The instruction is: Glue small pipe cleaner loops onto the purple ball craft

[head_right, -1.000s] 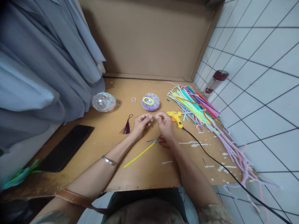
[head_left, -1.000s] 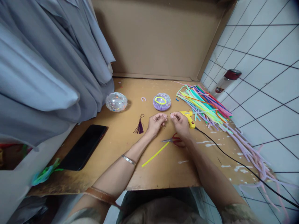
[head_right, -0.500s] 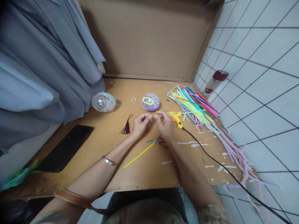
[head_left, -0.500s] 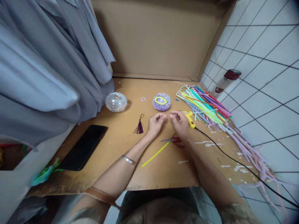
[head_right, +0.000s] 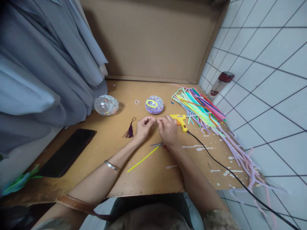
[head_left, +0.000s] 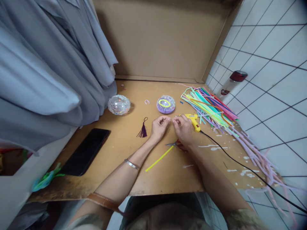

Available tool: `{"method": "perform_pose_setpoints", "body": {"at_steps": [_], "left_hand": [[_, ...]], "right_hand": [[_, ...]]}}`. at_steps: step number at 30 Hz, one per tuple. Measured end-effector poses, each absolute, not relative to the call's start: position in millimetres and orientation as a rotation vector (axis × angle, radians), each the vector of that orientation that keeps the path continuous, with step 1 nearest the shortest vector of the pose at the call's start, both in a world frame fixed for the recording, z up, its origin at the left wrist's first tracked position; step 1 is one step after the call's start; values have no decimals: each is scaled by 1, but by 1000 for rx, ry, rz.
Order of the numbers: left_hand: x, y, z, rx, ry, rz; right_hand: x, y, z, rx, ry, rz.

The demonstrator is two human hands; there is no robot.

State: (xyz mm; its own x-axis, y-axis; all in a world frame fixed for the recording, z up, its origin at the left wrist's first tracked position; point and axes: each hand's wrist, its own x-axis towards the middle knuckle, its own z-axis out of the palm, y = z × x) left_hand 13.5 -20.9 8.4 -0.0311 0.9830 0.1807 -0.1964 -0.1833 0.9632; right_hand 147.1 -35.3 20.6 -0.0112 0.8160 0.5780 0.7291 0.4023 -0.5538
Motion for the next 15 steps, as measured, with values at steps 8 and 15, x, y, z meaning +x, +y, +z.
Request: {"method": "perform_pose_setpoints", "body": {"at_steps": [8,15], "left_hand": [[14,-20,7,1201,969,1447],[11,-10,-1,1066,985,1544]], "right_hand": [[146,-32,23,-1321,-1634,291],[146,-27,23,-1260,-1323,726]]}}
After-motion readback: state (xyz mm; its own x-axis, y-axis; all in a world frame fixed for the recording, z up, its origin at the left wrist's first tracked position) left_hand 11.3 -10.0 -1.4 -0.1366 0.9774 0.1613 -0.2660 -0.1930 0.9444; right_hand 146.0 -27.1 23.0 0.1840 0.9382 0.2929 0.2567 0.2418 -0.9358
